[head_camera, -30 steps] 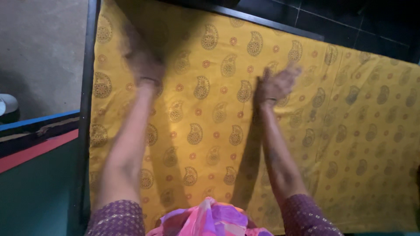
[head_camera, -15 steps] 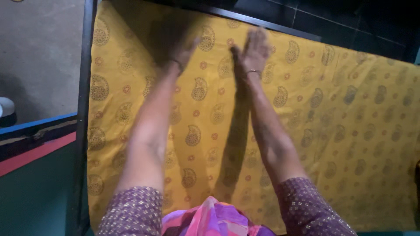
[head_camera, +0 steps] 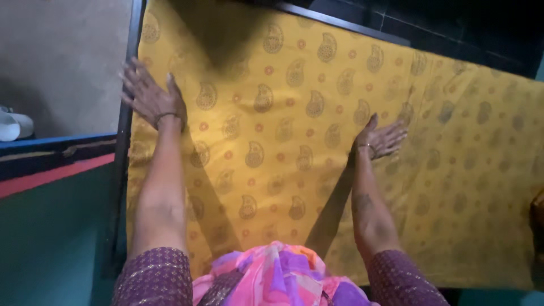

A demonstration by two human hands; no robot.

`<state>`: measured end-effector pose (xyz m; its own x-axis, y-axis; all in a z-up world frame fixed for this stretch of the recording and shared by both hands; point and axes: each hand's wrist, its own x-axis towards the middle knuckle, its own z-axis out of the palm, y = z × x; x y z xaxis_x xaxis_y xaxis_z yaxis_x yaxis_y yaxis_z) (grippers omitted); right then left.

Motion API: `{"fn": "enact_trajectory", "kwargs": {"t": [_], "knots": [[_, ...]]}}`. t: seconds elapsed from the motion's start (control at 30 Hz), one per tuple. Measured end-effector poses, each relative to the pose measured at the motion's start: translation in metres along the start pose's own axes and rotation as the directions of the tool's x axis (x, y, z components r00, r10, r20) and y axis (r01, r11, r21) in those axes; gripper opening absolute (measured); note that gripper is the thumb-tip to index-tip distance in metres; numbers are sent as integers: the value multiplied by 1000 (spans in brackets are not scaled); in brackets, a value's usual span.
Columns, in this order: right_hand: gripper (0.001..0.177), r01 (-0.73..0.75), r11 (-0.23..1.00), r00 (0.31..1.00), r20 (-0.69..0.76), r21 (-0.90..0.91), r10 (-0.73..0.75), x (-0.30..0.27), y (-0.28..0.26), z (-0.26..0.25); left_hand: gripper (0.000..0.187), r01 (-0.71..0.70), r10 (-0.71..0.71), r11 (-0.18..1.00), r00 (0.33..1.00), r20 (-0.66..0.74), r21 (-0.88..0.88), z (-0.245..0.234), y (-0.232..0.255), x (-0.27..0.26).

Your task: The person smooths a large yellow patterned sheet on a flat surface using both hands. They repeatedly rub and press the fabric to remove wrinkles, moving from one section to another. The person also briefly handles a folded orange and green cloth on the side before returning to smooth the yellow sheet.

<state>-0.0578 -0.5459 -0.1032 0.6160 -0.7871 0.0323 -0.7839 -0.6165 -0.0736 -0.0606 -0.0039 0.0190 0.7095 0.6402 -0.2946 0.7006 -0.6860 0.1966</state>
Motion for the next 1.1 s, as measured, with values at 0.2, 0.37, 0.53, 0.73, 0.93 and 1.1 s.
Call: {"fn": "enact_trajectory", "kwargs": {"t": [0.2,0.37,0.53,0.73,0.93,1.1], "knots": [[97,-29,994,998,-56,-103,23,-40,61,7,87,82,-79,996,991,-103,24,33,-54,-34],[106,674,739,736,84,8,-672,-156,17,-9,96,-134,134,991,991,-3,-7,68,-24,-71],[99,816,358,288,217,453,-933,-263,-66,-41,89,-752,750,657,644,153,-50,100,36,-144],[95,624,549,477,286,557,-831,-211,-36,-67,66,-670,621,738,722,306,82,82,9,-121],[103,295,955,949,109,25,-296,-113,106,-14,78,-275,264,958,957,117,81,44,-107,-97],[101,-38,991,997,-71,-125,30,-153,232,-18,77,18,-24,995,998,55,101,43,-165,-155]]}}
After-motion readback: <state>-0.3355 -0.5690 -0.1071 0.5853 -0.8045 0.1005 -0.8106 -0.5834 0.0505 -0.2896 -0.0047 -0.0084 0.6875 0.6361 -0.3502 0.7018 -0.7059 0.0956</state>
